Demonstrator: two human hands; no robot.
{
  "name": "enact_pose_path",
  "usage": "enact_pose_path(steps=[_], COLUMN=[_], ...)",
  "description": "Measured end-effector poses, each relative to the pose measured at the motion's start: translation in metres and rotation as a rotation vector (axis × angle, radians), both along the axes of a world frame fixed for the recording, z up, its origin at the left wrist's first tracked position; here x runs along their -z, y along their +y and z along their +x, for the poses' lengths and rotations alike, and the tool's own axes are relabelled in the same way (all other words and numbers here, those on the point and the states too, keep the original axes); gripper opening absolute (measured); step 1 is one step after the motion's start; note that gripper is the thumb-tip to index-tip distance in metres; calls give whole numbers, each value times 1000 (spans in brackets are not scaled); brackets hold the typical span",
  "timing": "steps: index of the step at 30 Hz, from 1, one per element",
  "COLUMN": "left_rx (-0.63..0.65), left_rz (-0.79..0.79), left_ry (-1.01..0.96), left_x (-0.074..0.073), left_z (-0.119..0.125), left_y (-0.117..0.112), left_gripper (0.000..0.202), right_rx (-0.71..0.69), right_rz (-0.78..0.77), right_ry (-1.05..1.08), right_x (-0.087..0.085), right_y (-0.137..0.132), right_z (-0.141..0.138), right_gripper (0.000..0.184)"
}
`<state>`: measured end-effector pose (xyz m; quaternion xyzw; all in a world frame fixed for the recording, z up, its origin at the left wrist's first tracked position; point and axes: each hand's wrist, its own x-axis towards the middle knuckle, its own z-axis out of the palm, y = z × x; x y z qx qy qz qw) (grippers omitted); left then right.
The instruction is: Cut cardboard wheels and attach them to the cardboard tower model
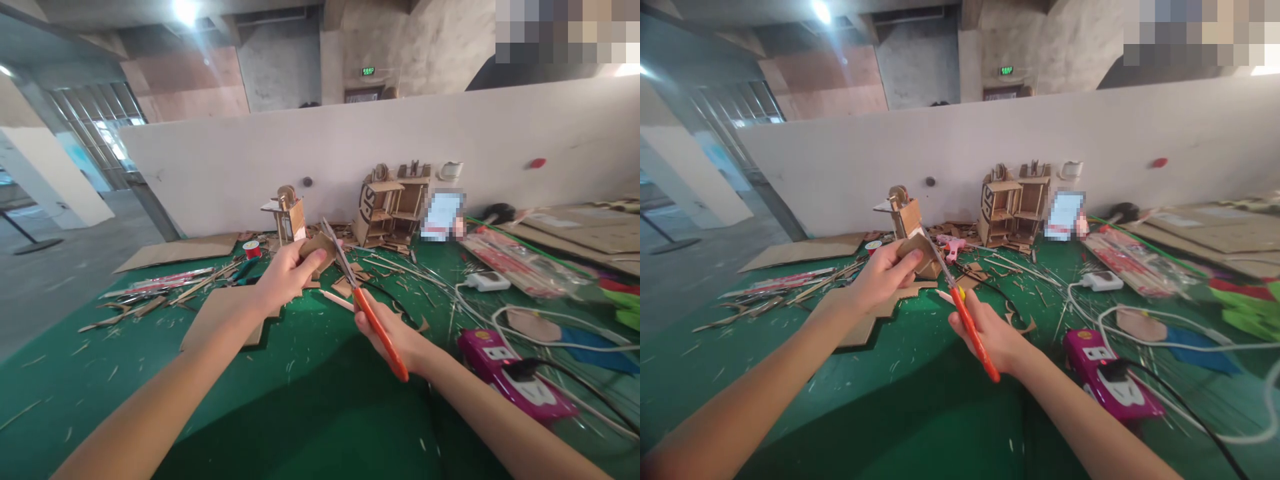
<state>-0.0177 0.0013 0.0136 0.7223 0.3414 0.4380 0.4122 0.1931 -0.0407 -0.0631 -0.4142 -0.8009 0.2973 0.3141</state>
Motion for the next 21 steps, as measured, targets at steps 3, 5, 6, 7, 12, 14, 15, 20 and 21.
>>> enact_pose_path(steps=[3, 5, 6, 7, 12, 14, 15, 20, 21], left_rx=[17, 25, 26, 21, -44, -20, 5, 93, 90], left_rz=[8, 10, 19, 34, 97, 31, -16, -114, -99], left_ry=[35, 49, 56, 62, 89, 124, 145, 179, 174], left_x=[-4, -5, -6, -7, -11, -13, -15, -24, -25], left_z=[-3, -4, -4, -5, -3, -4, -5, -15, -16], left_y=[-2, -3, -3, -3, -5, -5, -6, -5, -5], left_gripper=[32, 32, 33, 33, 32, 30, 29, 25, 24], right_rx=[13, 17, 22, 27, 70, 94, 111, 211, 217], right_rz=[13, 37, 47, 51, 36, 20, 14, 6, 5], right_ry=[-34, -46, -51, -54, -58, -82, -106, -233, -241], right_x=[-1, 0, 0, 0, 2, 1, 0, -9, -10], right_y=[0, 0, 0, 1, 4, 4, 4, 1, 1], right_z=[0, 1, 1, 2, 4, 4, 4, 2, 2], right_gripper=[37, 36, 35, 35, 35, 34, 34, 32, 33])
